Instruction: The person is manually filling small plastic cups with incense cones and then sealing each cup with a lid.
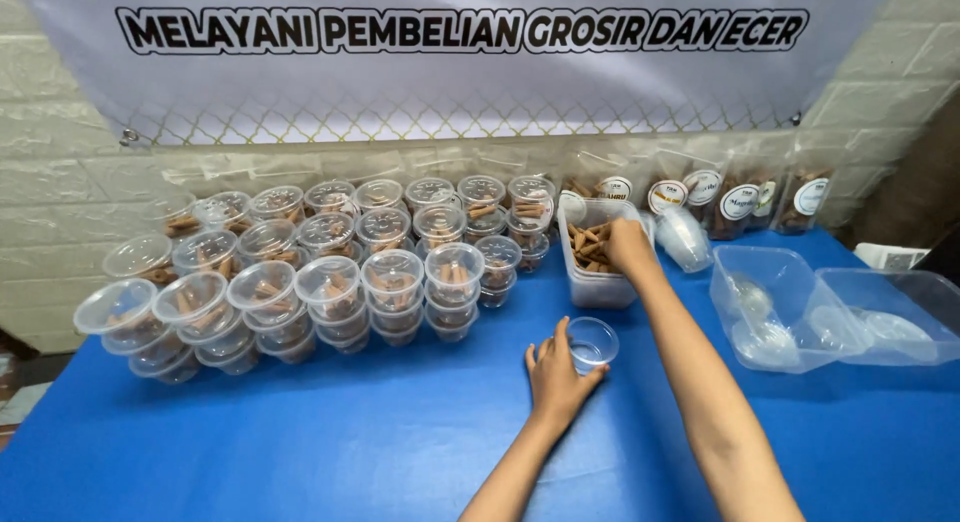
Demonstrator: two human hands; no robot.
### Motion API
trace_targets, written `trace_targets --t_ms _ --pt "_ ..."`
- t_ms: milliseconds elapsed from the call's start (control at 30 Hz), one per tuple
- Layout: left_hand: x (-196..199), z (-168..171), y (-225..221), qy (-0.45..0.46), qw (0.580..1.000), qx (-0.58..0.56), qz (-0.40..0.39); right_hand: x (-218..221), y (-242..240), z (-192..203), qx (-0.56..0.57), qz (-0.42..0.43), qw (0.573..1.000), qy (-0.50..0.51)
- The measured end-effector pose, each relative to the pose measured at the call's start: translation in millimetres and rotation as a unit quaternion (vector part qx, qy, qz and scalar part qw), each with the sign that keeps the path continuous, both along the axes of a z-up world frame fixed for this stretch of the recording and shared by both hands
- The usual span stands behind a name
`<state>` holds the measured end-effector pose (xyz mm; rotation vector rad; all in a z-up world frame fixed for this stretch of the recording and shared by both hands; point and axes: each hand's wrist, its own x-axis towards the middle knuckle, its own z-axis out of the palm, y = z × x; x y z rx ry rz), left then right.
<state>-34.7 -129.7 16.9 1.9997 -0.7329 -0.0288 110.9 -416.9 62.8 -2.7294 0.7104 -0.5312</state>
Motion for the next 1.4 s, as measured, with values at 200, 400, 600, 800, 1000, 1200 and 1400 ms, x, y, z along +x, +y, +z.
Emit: trace_targets --t_ms 200,400,600,800,1000,1200,1400 --pt "6 -15 -6 -0.010 1.000 -0.007 0.015 -44 23 42 -0.036 0.063 0.990 -0.120" --pt "6 -12 -5 0.000 1.000 -0.018 0.025 -178 88 72 0.078 0.196 0.964 -0.160" --pt "6 -16 -8 -0.025 0.999 -0.023 0.040 -207 123 22 0.042 0.209 0.967 -0.139" --pt "7 -21 -9 -0.036 0.994 -0.067 0.083 -188 129 -8 0.012 0.186 0.979 -0.081" --pt "4 -18 -8 -0.047 0.995 -0.038 0.083 -187 139 -8 -0.089 0.121 0.987 0.052" --pt "5 -23 -12 -0.068 0.994 -0.038 0.081 -189 145 -3 -0.117 0.102 0.985 0.072" --pt "8 -28 -16 -0.062 0.993 -0.045 0.090 -186 141 -7 -0.096 0.108 0.987 0.068"
